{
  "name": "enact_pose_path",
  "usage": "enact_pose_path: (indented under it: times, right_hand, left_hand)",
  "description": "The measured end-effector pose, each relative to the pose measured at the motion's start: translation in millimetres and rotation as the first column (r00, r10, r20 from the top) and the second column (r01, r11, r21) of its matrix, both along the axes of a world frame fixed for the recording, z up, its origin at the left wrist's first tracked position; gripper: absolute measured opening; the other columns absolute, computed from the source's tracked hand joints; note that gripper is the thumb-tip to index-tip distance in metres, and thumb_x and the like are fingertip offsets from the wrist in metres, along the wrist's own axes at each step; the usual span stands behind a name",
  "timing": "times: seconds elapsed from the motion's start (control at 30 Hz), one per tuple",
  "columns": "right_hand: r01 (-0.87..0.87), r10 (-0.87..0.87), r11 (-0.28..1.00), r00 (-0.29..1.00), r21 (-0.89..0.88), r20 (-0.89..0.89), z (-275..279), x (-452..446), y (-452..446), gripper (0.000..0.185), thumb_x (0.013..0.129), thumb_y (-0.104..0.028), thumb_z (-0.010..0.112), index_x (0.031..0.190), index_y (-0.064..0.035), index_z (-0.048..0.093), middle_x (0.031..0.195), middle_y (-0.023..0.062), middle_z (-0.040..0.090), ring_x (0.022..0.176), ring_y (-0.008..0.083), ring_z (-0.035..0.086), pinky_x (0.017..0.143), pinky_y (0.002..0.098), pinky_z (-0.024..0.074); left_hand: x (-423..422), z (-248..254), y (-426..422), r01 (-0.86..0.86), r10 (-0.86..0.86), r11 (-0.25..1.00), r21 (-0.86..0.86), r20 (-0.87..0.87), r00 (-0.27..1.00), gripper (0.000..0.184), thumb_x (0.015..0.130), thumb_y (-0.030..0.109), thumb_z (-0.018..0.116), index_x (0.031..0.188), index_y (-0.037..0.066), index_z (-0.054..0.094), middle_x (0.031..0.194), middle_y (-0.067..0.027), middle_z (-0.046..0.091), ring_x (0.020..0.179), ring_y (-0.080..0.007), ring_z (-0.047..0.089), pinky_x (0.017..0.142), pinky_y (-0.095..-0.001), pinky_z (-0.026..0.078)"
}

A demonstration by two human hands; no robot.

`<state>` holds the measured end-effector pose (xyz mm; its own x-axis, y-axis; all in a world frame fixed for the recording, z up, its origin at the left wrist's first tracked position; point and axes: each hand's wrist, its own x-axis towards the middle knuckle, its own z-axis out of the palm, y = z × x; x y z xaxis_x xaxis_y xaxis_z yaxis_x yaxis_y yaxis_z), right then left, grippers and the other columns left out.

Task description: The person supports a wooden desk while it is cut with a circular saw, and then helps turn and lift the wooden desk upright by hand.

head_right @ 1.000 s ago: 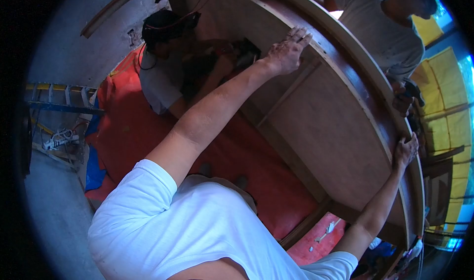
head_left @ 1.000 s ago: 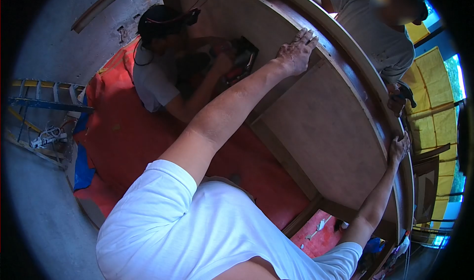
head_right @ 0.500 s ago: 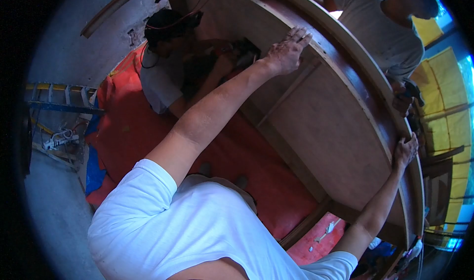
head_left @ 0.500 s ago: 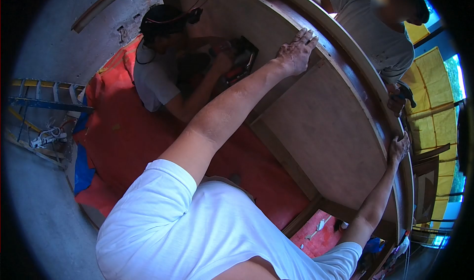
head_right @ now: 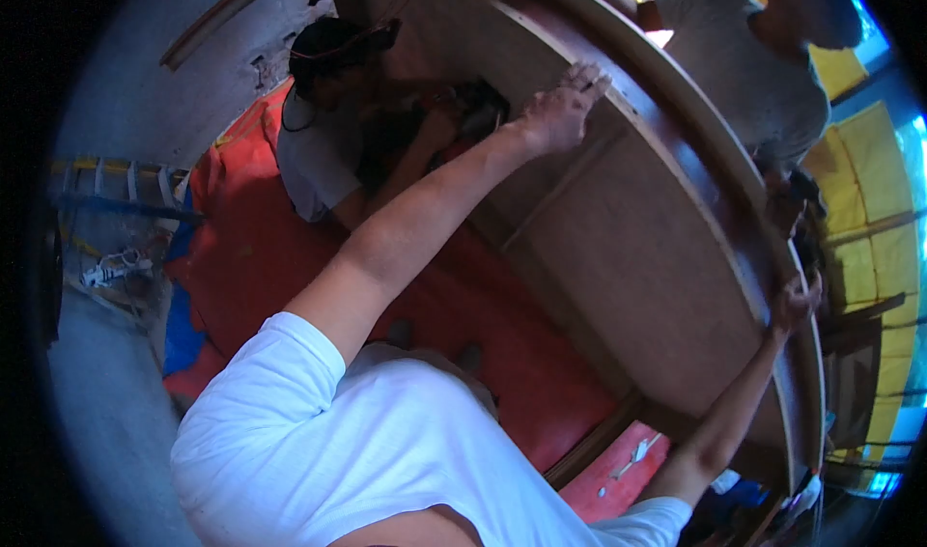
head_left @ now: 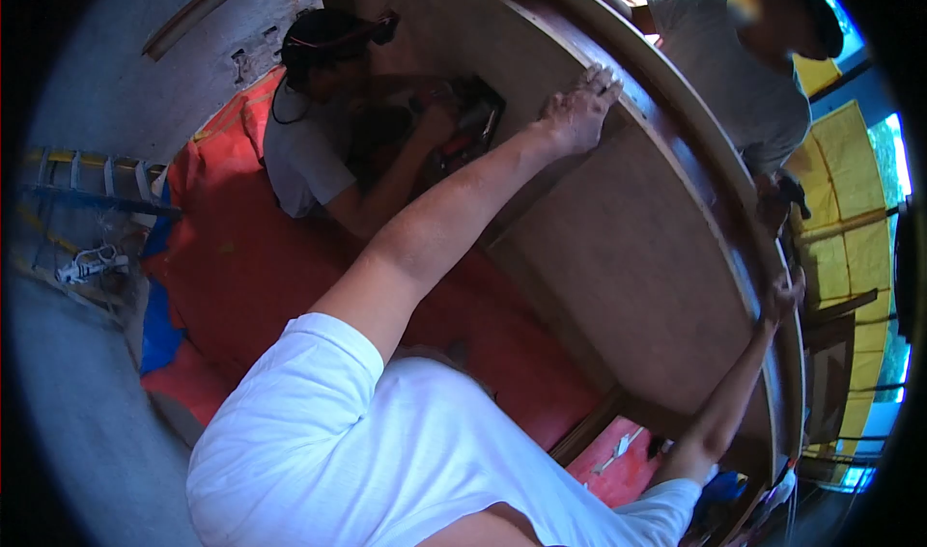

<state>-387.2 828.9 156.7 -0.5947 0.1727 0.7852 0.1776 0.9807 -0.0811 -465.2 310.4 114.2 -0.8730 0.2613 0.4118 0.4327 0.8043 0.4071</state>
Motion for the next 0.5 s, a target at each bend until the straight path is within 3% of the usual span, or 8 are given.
enact_pose_path:
  times: [0.07, 0.1, 0.17, 0.23, 0.27, 0.33, 0.43, 0.5]
  right_hand:
    - [-0.171, 0.149, 0.985, 0.936, -0.040, -0.320, 20, 35, -101, 0.041, 0.089, -0.029, 0.058, 0.121, -0.0028, 0.054, 0.121, 0.0192, 0.053, 0.109, 0.0324, 0.053, 0.093, 0.0391, 0.0431]
    - [-0.159, 0.098, 0.968, 0.953, -0.196, -0.288, 16, 55, -166, 0.040, 0.090, -0.030, 0.057, 0.119, -0.0038, 0.055, 0.120, 0.0176, 0.054, 0.106, 0.0306, 0.055, 0.091, 0.0356, 0.0447]
    - [-0.561, 0.558, 0.827, 0.821, 0.010, -0.120, 14, 81, -284, 0.034, 0.084, -0.016, 0.058, 0.116, -0.0038, 0.056, 0.119, 0.0165, 0.055, 0.109, 0.0308, 0.054, 0.093, 0.0368, 0.0427]
    - [-0.815, 0.803, 0.572, 0.579, 0.091, 0.141, 8, 62, -355, 0.034, 0.079, -0.002, 0.059, 0.113, -0.0037, 0.058, 0.119, 0.0155, 0.057, 0.112, 0.0309, 0.053, 0.096, 0.0379, 0.0406]
    - [-0.881, 0.872, 0.471, 0.472, 0.042, 0.128, -4, 32, -363, 0.035, 0.079, -0.008, 0.062, 0.114, -0.0065, 0.058, 0.119, 0.0137, 0.054, 0.114, 0.0315, 0.051, 0.103, 0.0454, 0.0343]
    - [-0.919, 0.918, 0.394, 0.392, -0.022, 0.061, -4, -18, -394, 0.040, 0.079, -0.016, 0.067, 0.116, -0.0061, 0.056, 0.121, 0.0120, 0.054, 0.115, 0.0293, 0.050, 0.104, 0.0459, 0.0331]
    - [-0.836, 0.835, 0.537, 0.546, 0.115, 0.068, 8, -68, -426, 0.041, 0.083, -0.023, 0.065, 0.118, -0.0062, 0.054, 0.121, 0.0117, 0.054, 0.117, 0.0290, 0.048, 0.103, 0.0472, 0.0320]
    - [-0.772, 0.768, 0.614, 0.632, 0.163, 0.103, 2, -97, -433, 0.040, 0.085, -0.028, 0.062, 0.118, -0.0077, 0.054, 0.121, 0.0113, 0.054, 0.118, 0.0289, 0.048, 0.103, 0.0465, 0.0322]
  left_hand:
    - [-6, 7, -4, -0.017, 0.017, 1.000, 0.025, -0.005, 1.000, 0.066, 0.082, 0.008, 0.049, 0.143, 0.014, 0.024, 0.151, -0.0085, 0.015, 0.140, -0.0258, 0.012, 0.110, -0.0458, 0.027]
    - [-4, 11, -6, -0.017, 0.017, 0.999, 0.038, -0.001, 1.000, 0.066, 0.082, 0.008, 0.049, 0.143, 0.014, 0.024, 0.151, -0.0084, 0.015, 0.140, -0.0259, 0.012, 0.110, -0.0461, 0.027]
    - [-5, -6, 0, 0.002, 0.003, 0.997, 0.080, -0.070, 0.998, 0.065, 0.083, 0.006, 0.048, 0.143, 0.014, 0.026, 0.151, -0.0087, 0.017, 0.140, -0.0266, 0.014, 0.109, -0.0461, 0.027]
    - [-11, -14, 2, 0.035, -0.024, 0.996, 0.086, -0.122, 0.992, 0.063, 0.083, 0.007, 0.049, 0.142, 0.014, 0.027, 0.150, -0.0091, 0.019, 0.140, -0.0272, 0.015, 0.109, -0.0455, 0.028]
    - [-14, -15, -1, 0.039, -0.024, 0.995, 0.095, -0.158, 0.987, 0.063, 0.083, 0.007, 0.049, 0.142, 0.014, 0.028, 0.150, -0.0092, 0.020, 0.140, -0.0276, 0.015, 0.109, -0.0452, 0.028]
    - [-2, -21, -5, 0.012, 0.019, 0.995, 0.103, -0.294, 0.956, 0.057, 0.083, 0.009, 0.050, 0.138, 0.009, 0.035, 0.146, -0.0125, 0.028, 0.137, -0.0303, 0.023, 0.107, -0.0449, 0.030]
    - [37, -44, -28, -0.013, 0.036, 0.998, 0.058, -0.412, 0.910, 0.050, 0.082, 0.007, 0.049, 0.131, 0.005, 0.042, 0.140, -0.0163, 0.036, 0.131, -0.0349, 0.031, 0.105, -0.0453, 0.032]
    - [88, -80, -48, 0.053, -0.022, 0.968, 0.247, -0.124, 0.992, 0.046, 0.084, 0.009, 0.051, 0.129, 0.005, 0.044, 0.139, -0.0168, 0.038, 0.128, -0.0361, 0.036, 0.103, -0.0428, 0.034]
